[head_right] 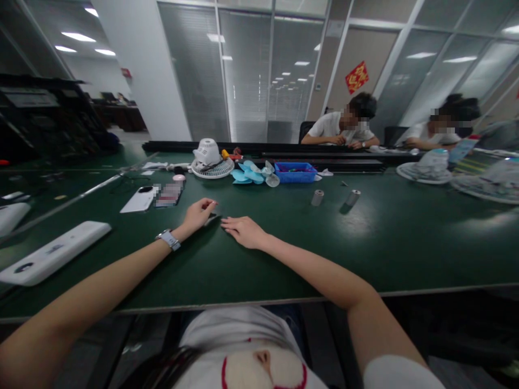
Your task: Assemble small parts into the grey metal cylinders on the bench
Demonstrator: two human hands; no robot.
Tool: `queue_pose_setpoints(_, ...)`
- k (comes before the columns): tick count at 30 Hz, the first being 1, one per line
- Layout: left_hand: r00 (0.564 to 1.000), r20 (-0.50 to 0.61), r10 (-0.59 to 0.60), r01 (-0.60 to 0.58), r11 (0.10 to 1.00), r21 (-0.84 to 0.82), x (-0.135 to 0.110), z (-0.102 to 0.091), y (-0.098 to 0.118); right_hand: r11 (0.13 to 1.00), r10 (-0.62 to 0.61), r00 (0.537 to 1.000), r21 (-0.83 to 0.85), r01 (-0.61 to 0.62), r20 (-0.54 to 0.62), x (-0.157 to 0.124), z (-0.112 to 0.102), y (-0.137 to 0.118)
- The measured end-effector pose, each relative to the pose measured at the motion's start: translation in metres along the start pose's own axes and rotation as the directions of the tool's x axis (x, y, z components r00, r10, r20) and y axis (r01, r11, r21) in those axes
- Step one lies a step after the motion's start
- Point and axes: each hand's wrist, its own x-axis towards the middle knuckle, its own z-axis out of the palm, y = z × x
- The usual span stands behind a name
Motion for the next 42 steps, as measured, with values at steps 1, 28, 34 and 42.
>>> queue_pose_setpoints(1, 1.0, 0.003, 0.001, -0.001, 1.0, 0.002, 0.0, 0.0, 0.0, 1.0, 0.022, 1.0, 0.009, -0.021, -0.015, 0.0, 0.001, 0.002)
queue_pose_setpoints(28, 1.0, 0.02, 0.003, -0.003, 1.0, 0.006, 0.0, 0.001, 0.0, 0.563, 0.327, 0.531, -0.29, -0.774, -0.782, -0.094, -0.16, 0.139)
queue_pose_setpoints(34, 1.0, 0.025, 0.001, -0.001, 1.0, -0.003, 0.0, 0.001, -0.001, 0.53, 0.346, 0.47, -0.244, -0.812, -0.812, -0.094, -0.163, 0.145)
queue_pose_setpoints(42, 0.999, 0.032, 0.0, -0.001, 1.0, 0.011, 0.002, 0.004, -0.004, 0.587, 0.459, 0.276, 0.055, -0.808, -0.845, -0.102, -0.142, 0.169)
